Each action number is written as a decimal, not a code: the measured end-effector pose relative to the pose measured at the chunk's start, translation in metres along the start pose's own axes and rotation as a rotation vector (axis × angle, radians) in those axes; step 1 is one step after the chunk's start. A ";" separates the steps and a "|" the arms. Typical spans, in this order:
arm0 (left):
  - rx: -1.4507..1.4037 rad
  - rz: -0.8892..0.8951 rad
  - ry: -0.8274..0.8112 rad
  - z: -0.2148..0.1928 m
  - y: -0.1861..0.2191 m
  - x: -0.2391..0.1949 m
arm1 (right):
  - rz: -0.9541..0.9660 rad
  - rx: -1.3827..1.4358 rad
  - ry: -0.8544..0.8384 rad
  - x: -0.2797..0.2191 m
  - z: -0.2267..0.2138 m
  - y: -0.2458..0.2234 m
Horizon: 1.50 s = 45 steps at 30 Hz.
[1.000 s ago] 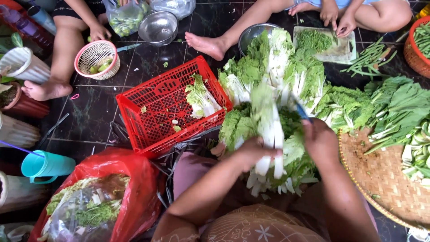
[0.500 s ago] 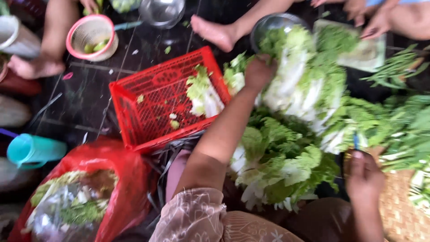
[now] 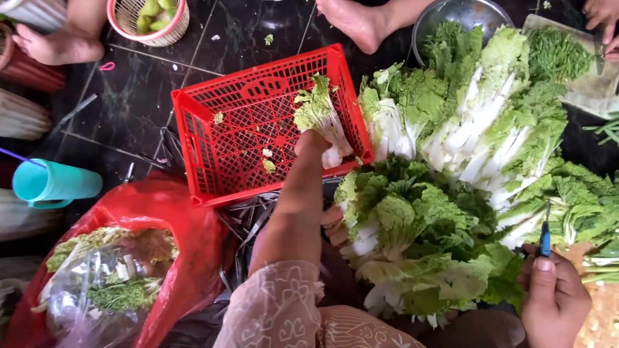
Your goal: The person cuts the base of napa cabbage heads using a knife and places them in a red crate. They then pick up a cabbage head, remove outer leaves, and tie the bundle with a plastic strip.
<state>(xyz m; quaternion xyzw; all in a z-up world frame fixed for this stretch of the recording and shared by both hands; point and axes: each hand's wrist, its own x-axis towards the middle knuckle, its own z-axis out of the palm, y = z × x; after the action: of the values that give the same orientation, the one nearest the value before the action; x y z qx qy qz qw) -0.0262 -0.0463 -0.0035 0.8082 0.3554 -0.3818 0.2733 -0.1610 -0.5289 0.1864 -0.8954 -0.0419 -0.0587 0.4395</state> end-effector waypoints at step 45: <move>-1.557 0.693 0.152 0.094 -0.006 -0.342 | -0.259 0.005 -0.198 -0.076 0.098 -0.037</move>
<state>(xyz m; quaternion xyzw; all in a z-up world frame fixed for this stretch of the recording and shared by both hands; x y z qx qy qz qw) -0.2269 -0.2348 0.2204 0.4767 0.2667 0.1314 0.8273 -0.2342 -0.4305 0.1451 -0.8827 -0.2005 -0.0262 0.4241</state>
